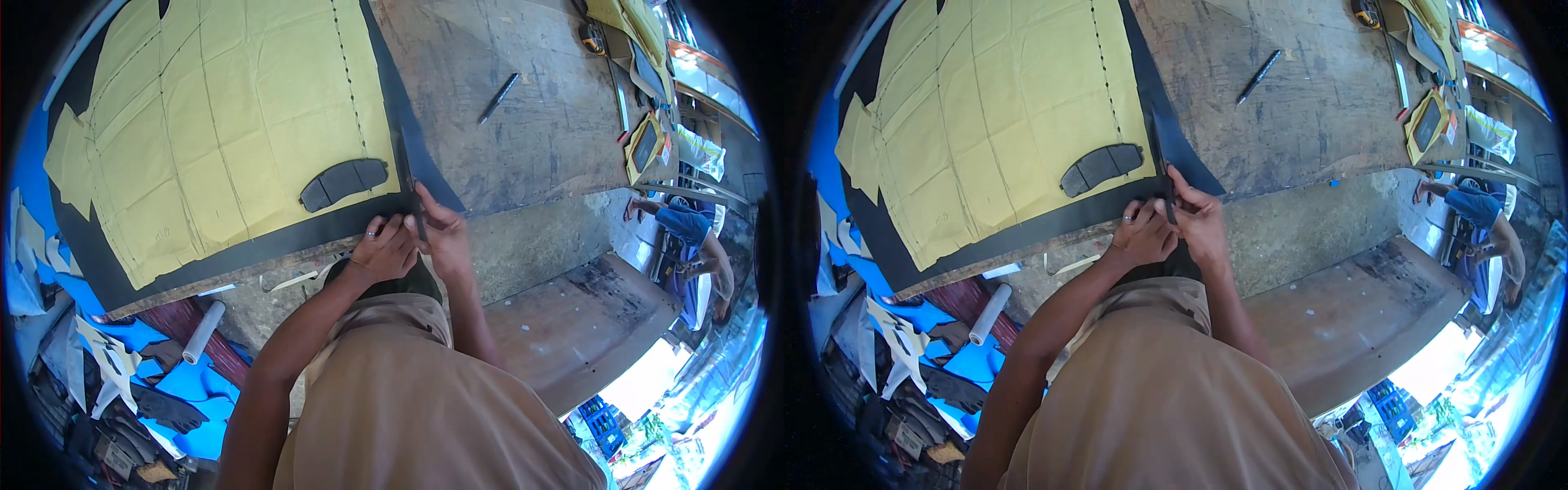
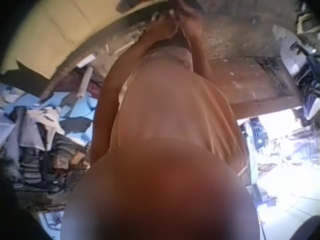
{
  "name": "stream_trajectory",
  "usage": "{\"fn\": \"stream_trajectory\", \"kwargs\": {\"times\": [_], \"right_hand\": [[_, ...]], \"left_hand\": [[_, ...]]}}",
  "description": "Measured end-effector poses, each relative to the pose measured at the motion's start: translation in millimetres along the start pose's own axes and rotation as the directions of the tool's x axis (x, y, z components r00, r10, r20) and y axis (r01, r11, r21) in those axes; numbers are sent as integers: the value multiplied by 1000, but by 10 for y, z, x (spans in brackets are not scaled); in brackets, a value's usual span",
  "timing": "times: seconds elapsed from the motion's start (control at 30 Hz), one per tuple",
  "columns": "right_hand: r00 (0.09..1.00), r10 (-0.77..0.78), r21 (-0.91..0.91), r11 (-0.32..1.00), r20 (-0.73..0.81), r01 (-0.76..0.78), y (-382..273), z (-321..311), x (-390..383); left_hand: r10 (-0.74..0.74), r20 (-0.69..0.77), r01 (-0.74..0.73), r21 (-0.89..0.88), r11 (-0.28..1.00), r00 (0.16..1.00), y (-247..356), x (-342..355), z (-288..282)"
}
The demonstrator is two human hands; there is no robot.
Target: Trace pattern templates onto fabric and cut them out using scissors at a workshop bench.
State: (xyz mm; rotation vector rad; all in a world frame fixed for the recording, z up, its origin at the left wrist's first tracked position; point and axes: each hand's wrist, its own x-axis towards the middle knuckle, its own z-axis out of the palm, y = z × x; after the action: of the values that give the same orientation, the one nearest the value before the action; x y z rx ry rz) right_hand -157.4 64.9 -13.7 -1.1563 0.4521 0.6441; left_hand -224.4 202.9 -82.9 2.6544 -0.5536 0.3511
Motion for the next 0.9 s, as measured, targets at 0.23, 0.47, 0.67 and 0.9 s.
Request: {"fn": "stream_trajectory", "kwargs": {"times": [0.23, 0.47, 0.67, 0.9], "right_hand": [[1000, 7, -29, 1000, 26, -7, -65, 53, 180], [999, -40, 30, 999, -31, 41, -200, 278, 528], [1000, -18, 14, 1000, 14, 17, -377, 365, 747], [1000, -1, -43, 999, 4, 1, -583, 528, 1026]], "left_hand": [[2, -28, -3, -7, 1000, 1000, -19, 32, -19], [-31, 46, 31, -18, 999, 998, -6, 114, -102], [-35, 92, 35, 2, 999, 995, -14, 139, -137], [-21, 154, 24, -17, 1000, 988, -24, 121, -147]]}}
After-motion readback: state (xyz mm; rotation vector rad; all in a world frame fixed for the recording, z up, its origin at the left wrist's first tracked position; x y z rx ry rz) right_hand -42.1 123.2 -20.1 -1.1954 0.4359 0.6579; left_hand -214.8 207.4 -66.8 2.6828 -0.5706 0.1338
